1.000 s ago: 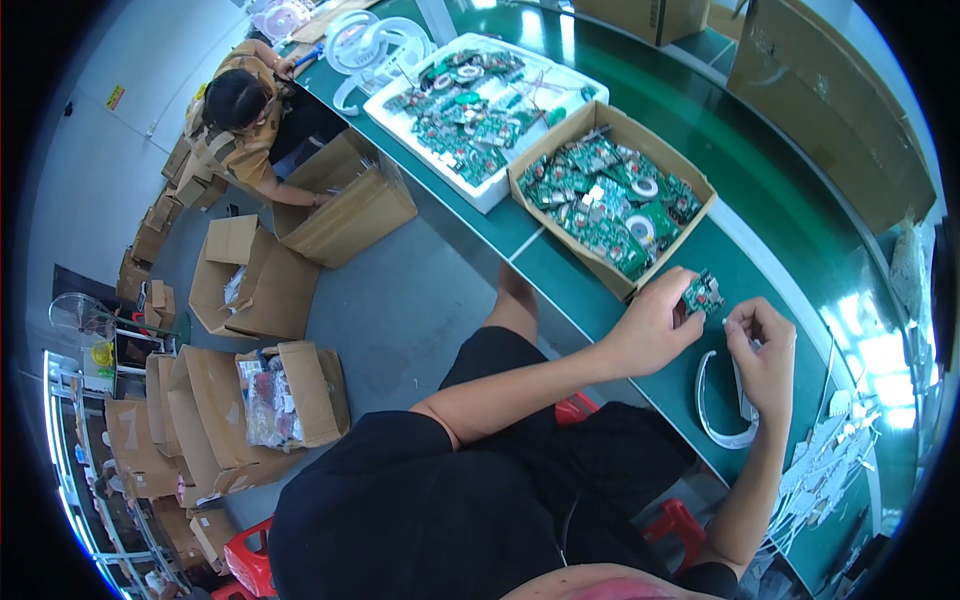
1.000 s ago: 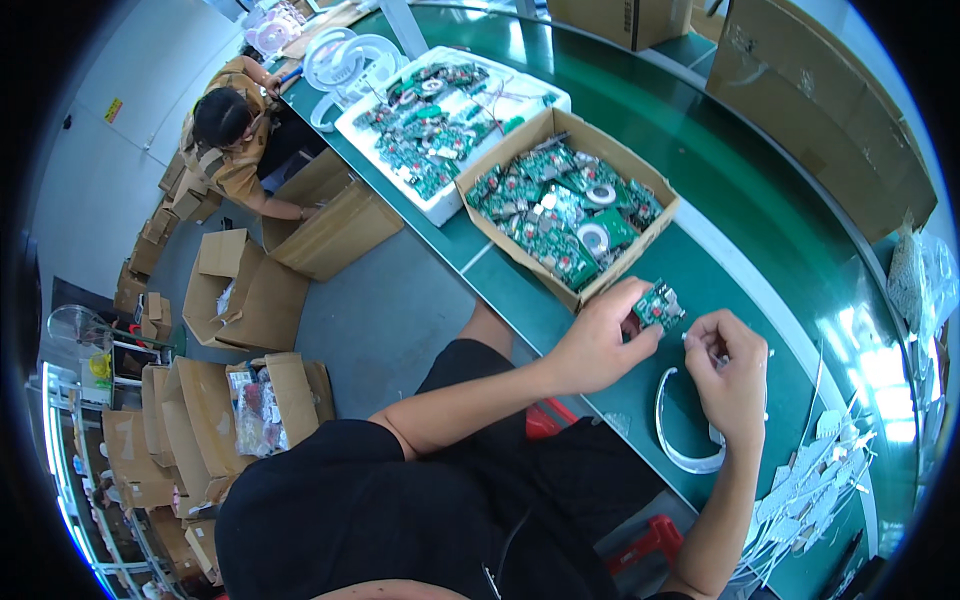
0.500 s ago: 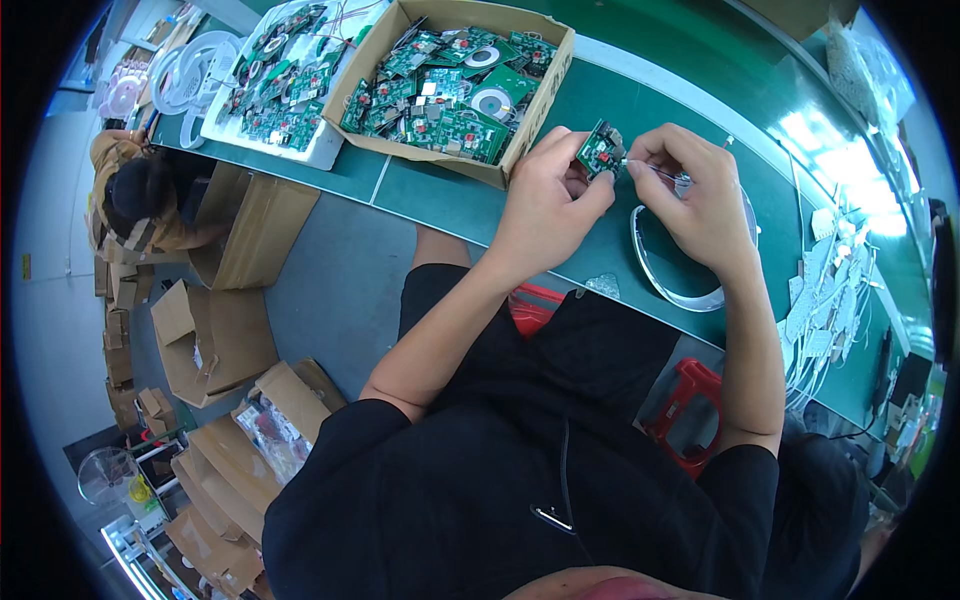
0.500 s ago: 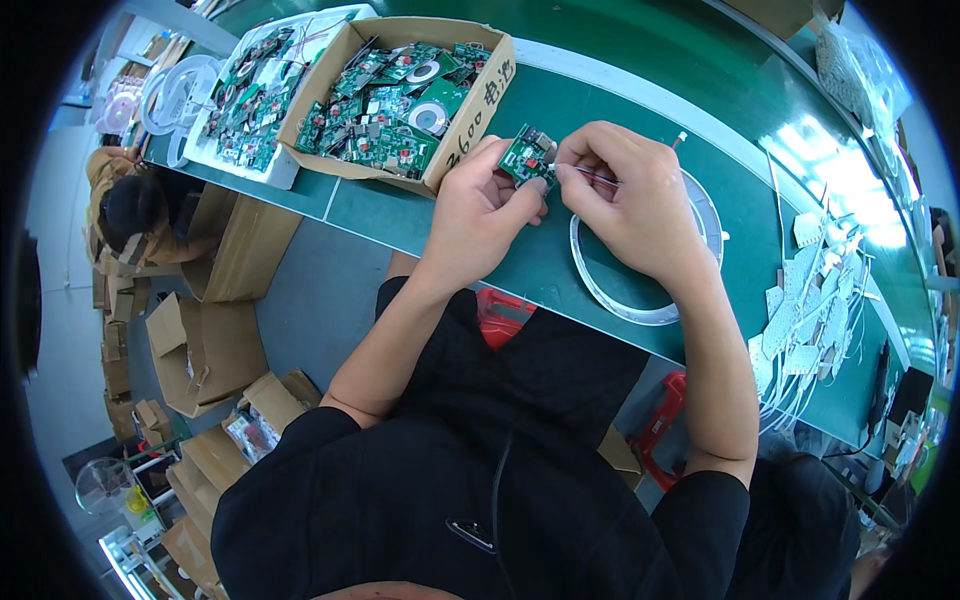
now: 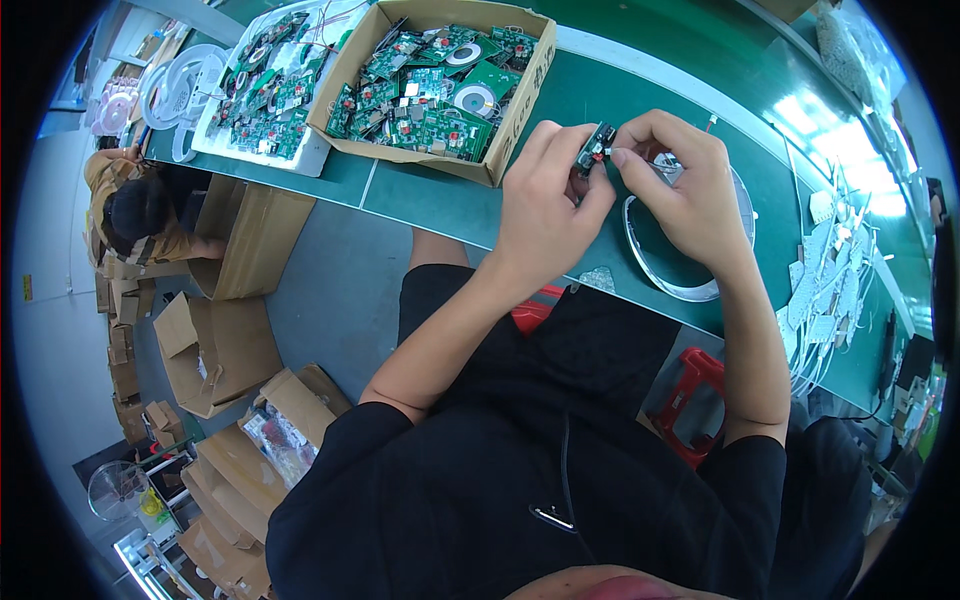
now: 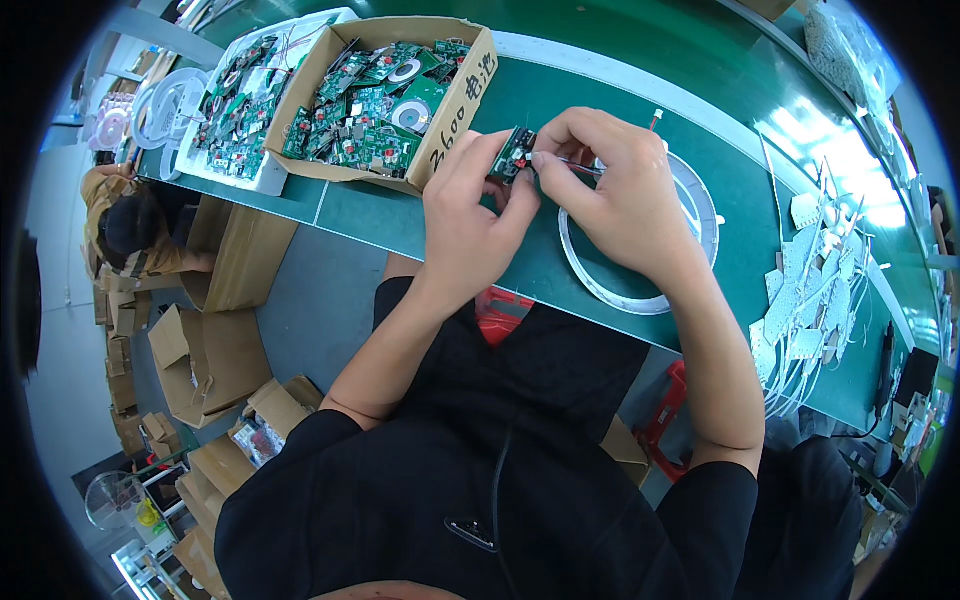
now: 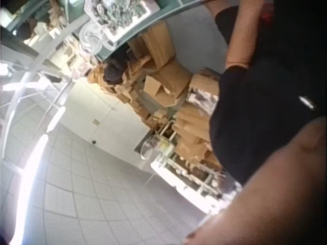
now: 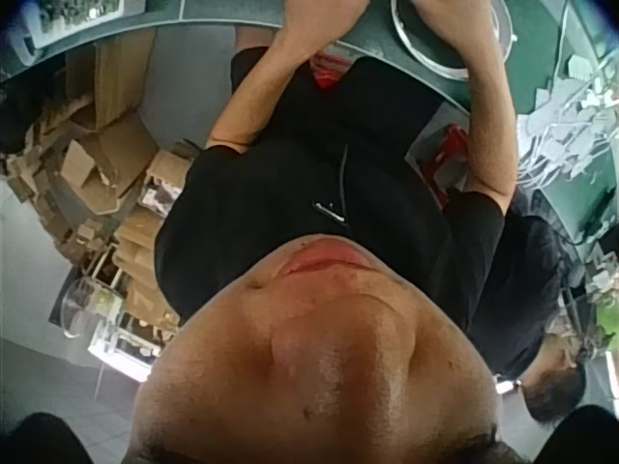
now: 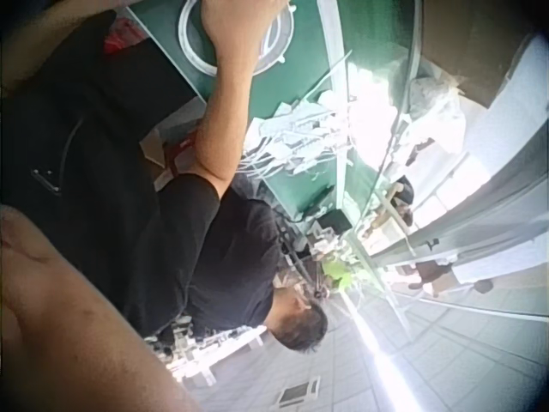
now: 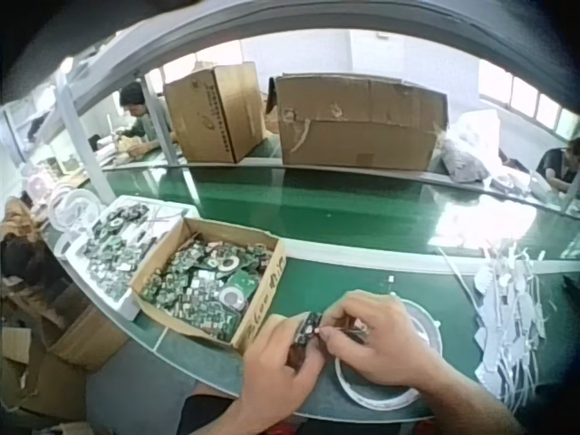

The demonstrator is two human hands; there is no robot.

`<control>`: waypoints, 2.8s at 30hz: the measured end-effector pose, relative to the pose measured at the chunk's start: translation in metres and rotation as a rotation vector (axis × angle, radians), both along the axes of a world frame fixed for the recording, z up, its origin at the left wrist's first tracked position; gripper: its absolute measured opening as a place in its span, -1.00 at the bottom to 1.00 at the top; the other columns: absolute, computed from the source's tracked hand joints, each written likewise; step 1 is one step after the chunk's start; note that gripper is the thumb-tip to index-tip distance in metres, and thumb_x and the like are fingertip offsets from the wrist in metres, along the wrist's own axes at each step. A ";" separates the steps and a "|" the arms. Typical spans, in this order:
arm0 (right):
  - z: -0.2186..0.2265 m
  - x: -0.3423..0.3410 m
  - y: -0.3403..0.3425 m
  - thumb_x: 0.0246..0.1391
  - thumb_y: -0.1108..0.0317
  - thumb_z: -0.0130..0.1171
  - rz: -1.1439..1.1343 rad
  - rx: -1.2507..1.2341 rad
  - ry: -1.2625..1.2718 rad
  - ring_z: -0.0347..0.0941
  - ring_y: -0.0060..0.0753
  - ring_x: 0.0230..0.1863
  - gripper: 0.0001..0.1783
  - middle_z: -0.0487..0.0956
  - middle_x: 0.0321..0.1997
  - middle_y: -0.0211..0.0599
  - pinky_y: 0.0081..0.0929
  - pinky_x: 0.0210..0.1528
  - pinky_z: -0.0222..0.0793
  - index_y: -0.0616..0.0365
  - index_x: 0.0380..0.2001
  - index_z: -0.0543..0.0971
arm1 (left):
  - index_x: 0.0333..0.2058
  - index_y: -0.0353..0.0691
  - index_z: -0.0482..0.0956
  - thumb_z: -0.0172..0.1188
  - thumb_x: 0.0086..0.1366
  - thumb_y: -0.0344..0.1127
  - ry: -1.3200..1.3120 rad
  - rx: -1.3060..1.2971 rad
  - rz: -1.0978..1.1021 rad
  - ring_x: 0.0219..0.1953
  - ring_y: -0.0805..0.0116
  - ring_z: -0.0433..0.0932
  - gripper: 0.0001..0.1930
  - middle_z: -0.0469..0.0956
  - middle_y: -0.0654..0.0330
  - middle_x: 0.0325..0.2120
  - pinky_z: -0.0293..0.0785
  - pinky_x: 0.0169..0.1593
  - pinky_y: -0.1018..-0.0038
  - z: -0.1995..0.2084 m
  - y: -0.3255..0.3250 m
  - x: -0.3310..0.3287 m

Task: The person assembles electronic components by hand, connecting wires to circuit boards.

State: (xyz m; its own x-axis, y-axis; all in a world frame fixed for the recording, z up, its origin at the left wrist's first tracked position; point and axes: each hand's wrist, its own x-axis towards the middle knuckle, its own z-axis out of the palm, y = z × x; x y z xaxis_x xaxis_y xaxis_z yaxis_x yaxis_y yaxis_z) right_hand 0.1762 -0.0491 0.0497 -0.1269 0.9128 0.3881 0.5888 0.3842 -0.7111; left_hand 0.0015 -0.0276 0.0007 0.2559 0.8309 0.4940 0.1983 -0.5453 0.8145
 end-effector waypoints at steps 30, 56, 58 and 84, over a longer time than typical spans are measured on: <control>-0.003 -0.009 -0.007 0.18 0.43 0.23 -0.153 -0.349 0.529 0.54 -0.66 -0.37 -0.81 0.66 -0.43 -0.33 -0.63 -0.27 0.45 0.41 -0.33 0.65 | 0.38 -0.29 0.44 0.29 0.22 -0.64 0.187 0.328 0.131 -0.31 0.16 0.60 -0.29 0.44 0.04 -0.19 0.61 -0.28 0.29 -0.011 -0.005 0.012; -0.002 0.004 -0.004 0.24 0.37 0.28 -0.020 -0.344 0.403 0.49 -0.67 -0.43 -0.81 0.65 -0.50 -0.39 -0.62 -0.32 0.40 0.33 -0.32 0.71 | 0.04 -0.42 0.67 0.28 0.24 -0.60 0.145 0.347 -0.066 -0.36 0.31 0.66 -0.64 0.58 0.07 -0.26 0.67 -0.33 0.44 0.001 0.018 -0.005; 0.005 0.007 -0.004 0.23 0.38 0.29 -0.059 -0.253 0.299 0.51 -0.65 -0.43 -0.82 0.65 -0.49 -0.38 -0.62 -0.31 0.41 0.31 -0.31 0.72 | -0.07 -0.44 0.69 0.30 0.19 -0.59 0.118 0.337 -0.034 -0.43 0.33 0.65 -0.70 0.59 0.10 -0.33 0.66 -0.38 0.47 -0.001 0.018 -0.004; -0.002 0.024 0.009 0.10 0.39 0.41 0.167 -0.026 0.013 0.50 -0.49 -0.41 -0.80 0.59 -0.39 -0.31 -0.53 -0.28 0.46 0.28 -0.26 0.67 | -0.25 -0.42 0.66 0.27 0.04 -0.56 0.083 0.426 -0.068 -0.57 0.34 0.51 -0.76 0.53 0.13 -0.45 0.43 -0.56 0.44 -0.010 0.021 -0.003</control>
State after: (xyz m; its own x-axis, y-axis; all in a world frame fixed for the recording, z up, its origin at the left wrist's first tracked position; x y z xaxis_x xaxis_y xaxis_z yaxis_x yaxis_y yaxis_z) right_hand 0.2001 -0.0398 0.0481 -0.2725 0.8891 0.3677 0.5088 0.4575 -0.7293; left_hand -0.0014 -0.0064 -0.0089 0.3567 0.5372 0.7644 0.2054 -0.8432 0.4967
